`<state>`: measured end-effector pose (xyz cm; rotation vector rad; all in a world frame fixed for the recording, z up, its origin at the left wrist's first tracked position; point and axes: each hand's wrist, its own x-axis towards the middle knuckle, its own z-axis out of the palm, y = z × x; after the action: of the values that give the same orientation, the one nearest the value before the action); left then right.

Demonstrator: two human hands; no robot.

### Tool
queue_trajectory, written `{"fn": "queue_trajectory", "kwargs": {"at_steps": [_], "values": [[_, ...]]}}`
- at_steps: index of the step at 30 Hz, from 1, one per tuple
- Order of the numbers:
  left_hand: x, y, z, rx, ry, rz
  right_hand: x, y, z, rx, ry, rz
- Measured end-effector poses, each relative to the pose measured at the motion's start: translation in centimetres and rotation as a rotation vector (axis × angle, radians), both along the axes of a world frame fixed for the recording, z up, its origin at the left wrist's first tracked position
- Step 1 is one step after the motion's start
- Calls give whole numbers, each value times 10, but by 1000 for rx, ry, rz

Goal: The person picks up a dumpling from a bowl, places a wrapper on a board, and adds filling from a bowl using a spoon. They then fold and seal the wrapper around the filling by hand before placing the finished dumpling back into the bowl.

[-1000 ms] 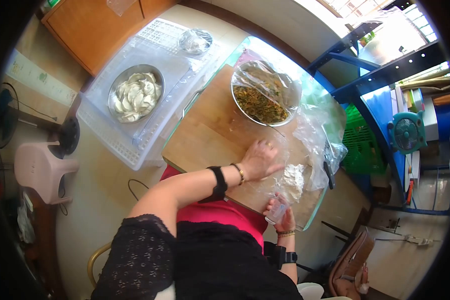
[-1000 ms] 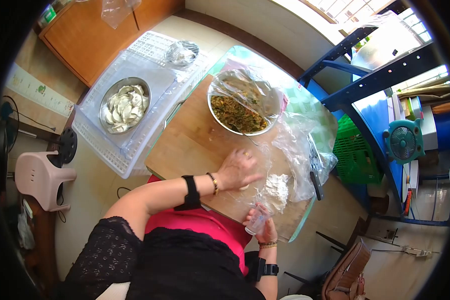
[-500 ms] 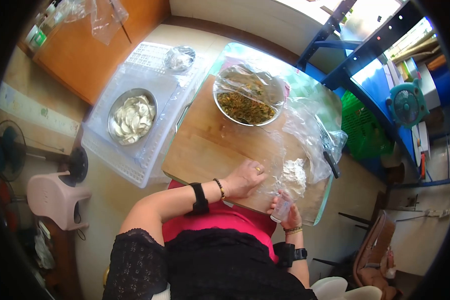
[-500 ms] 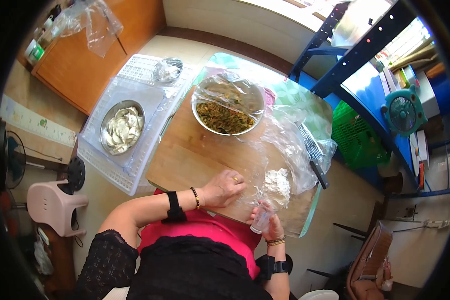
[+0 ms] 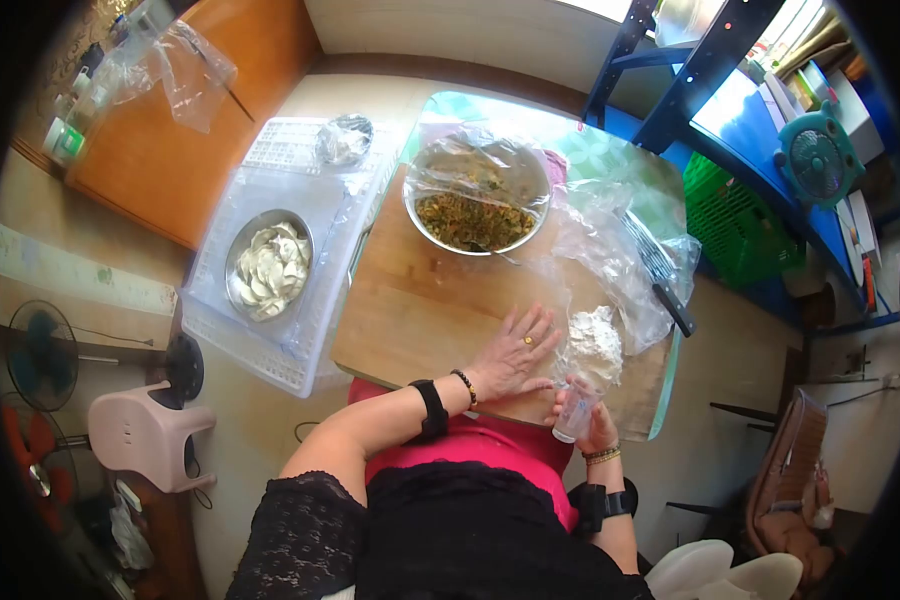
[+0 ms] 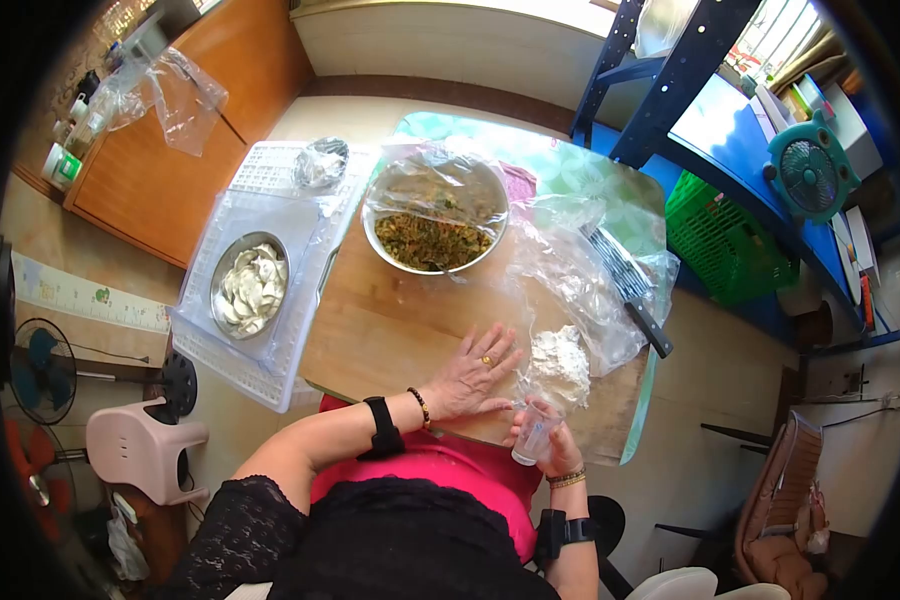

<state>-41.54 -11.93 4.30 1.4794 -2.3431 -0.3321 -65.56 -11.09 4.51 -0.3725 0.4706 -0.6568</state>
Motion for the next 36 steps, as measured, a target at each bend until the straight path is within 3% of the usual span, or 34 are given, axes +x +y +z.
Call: {"fn": "queue_trajectory", "kwargs": {"at_steps": [5, 8, 10, 18, 20, 21, 24, 25, 26, 28, 33, 36], "values": [[-3, -5, 4, 66, 65, 16, 0, 0, 1, -22, 12, 8], [-9, -23, 14, 163, 180, 143, 0, 0, 3, -12, 29, 14], [-12, -38, 6, 91, 149, 253, 2, 0, 5, -16, 44, 20], [-11, -43, -2, -35, 51, 268, 15, 0, 28, 10, 117, -6], [-9, -43, -2, -48, 74, 270, 24, 1, 50, -162, 468, 71], [-4, -42, 1, -28, 173, 314, 32, 0, 63, -161, 476, 74], [22, -24, 34, 33, 392, 370, 65, -12, 98, -925, 979, 161], [34, -19, 43, 72, 511, 389, 76, -17, 98, -932, 975, 157], [40, -11, 39, -89, 511, 414, 88, -22, 96, -1175, 1085, 153], [55, 6, 44, -70, 536, 406, 104, -27, 83, -1526, 1215, 148], [69, 39, 36, -16, 532, 431, 128, -25, 43, -1759, 1432, 214], [67, 49, 34, 54, 459, 413, 134, -37, 36, -1740, 1461, 4]]}}
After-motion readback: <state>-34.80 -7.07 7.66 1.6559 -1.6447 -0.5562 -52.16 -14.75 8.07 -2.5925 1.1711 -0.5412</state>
